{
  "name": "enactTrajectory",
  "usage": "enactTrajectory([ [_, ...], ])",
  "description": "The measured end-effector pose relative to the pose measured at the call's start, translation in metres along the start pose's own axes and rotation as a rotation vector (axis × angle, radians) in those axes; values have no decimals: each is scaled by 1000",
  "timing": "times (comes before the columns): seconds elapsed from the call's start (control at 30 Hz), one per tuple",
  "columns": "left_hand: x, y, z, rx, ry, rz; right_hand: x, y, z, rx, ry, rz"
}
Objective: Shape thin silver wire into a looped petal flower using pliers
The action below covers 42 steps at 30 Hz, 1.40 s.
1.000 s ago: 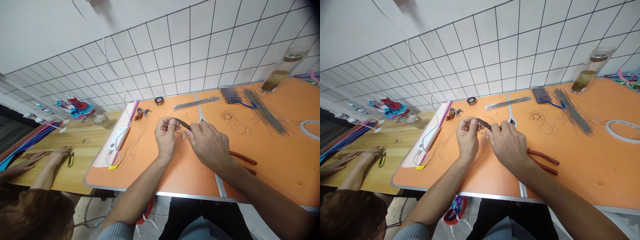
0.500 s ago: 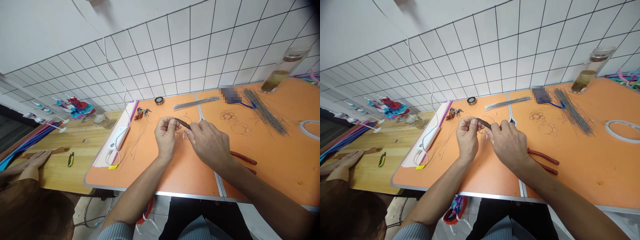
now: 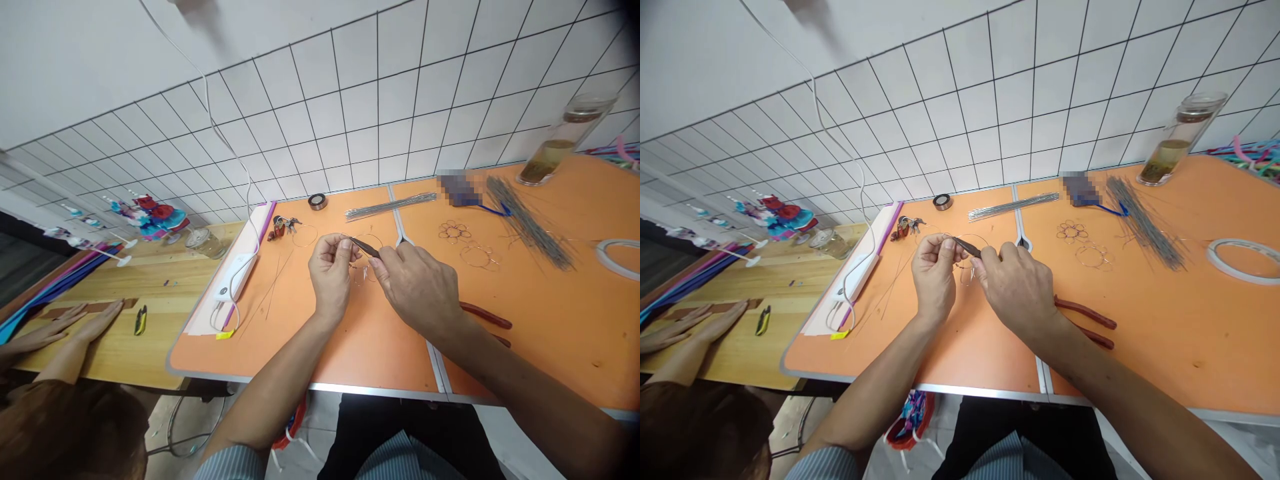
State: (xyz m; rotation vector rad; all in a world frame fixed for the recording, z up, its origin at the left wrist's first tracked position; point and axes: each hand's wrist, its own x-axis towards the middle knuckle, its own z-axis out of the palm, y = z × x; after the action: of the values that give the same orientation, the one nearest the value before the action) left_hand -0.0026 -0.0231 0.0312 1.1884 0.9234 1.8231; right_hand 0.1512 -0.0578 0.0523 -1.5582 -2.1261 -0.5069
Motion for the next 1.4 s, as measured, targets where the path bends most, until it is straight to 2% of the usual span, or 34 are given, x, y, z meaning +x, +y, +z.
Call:
enactTrajectory([
  [0.57, 5, 0, -2, -99, -8, -57, -1, 1, 2, 8, -9, -4],
  [1.4, 5, -2, -3, -75, -26, -68, 0, 5, 3, -9, 49, -29],
])
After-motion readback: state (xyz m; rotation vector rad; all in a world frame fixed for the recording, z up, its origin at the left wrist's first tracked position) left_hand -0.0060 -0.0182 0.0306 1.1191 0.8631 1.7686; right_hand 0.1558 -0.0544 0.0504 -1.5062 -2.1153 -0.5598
